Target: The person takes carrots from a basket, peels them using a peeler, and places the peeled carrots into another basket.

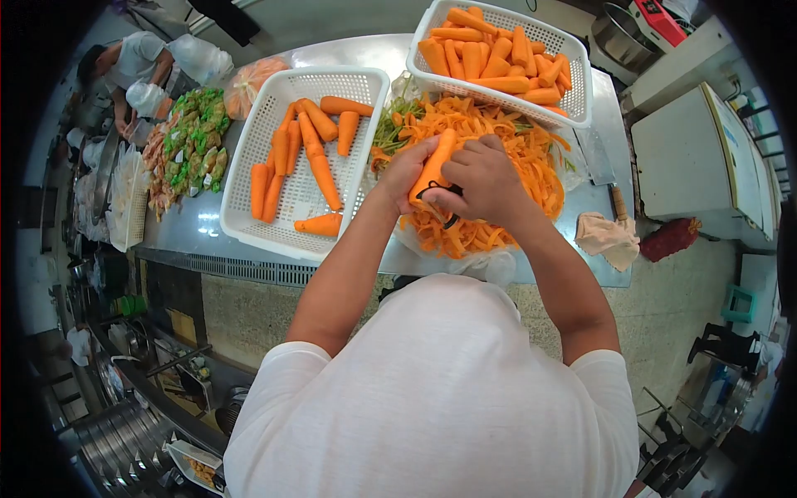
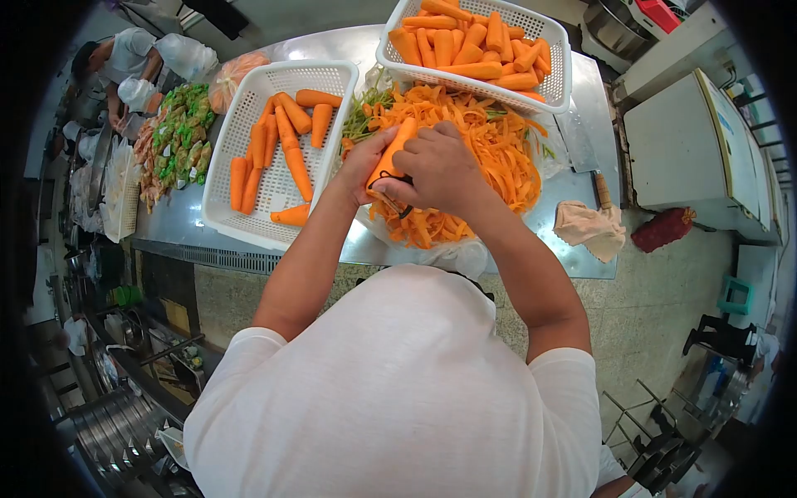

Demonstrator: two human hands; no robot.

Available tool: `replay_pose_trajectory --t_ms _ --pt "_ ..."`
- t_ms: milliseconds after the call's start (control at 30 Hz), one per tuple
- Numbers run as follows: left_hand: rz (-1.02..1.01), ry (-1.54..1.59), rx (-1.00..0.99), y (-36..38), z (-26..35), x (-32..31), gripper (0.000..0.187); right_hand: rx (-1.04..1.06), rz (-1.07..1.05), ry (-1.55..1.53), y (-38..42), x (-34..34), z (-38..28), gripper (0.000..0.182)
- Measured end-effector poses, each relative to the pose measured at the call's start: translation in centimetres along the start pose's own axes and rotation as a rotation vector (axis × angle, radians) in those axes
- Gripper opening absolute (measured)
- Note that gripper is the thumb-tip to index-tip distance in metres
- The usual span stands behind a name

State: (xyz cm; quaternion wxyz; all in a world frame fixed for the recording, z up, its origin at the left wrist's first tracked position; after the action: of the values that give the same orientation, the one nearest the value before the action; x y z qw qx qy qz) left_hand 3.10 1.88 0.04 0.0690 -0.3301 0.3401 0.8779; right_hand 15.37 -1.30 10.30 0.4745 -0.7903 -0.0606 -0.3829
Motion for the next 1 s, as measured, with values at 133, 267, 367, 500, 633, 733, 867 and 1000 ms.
replay_pose_trajectory --t_ms 133,267,367,500,633,733,867,1000 --pt "-0.142 -0.099 -0.008 -0.2 -0.4 0.2 0.041 -0.010 -0.063 -0.010 0.0 -1.0 3.3 0.044" --pt "-0.045 -0.234 -0.008 1.7 -0.2 -0.3 0.045 -0.468 -0.007 0.165 -0.1 0.3 12.1 0.052" --pt "-0.138 -0.152 0.060 2.3 0.1 0.3 0.048 -0.591 0.121 0.257 2.6 1.6 16.7 0.055" --pt "-0.185 0.008 0.078 0.8 -0.5 1.8 0.049 -0.523 0.101 0.160 2.1 1.9 11.6 0.055" --pt "-0.190 0.095 0.060 0.3 -0.3 1.4 0.047 -0.292 0.029 0.021 1.4 0.4 4.9 0.051" --pt "-0.173 0.118 0.092 -0.4 -0.9 1.3 0.043 -0.148 0.020 -0.013 0.7 -0.1 1.8 0.047" --pt "-0.189 0.045 0.153 0.5 -0.9 0.2 0.040 -0.108 0.105 0.080 1.3 -0.7 4.5 0.044" --pt "-0.153 -0.002 0.115 -0.3 -1.3 1.7 0.039 -0.185 0.126 0.480 2.1 1.5 8.1 0.047"
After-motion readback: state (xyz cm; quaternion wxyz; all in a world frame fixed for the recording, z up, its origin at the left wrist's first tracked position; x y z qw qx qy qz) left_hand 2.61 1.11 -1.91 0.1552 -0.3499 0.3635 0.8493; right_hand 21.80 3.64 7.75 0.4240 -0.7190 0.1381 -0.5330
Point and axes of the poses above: each hand's wrist, its own y-axis away from the middle knuckle, its own x-axis out of the back of the hand, z = x × y, the point moved 5 cm from there along -y, towards the middle knuckle, and after that the axes turned 11 degrees about z, right-handed, at the moved point
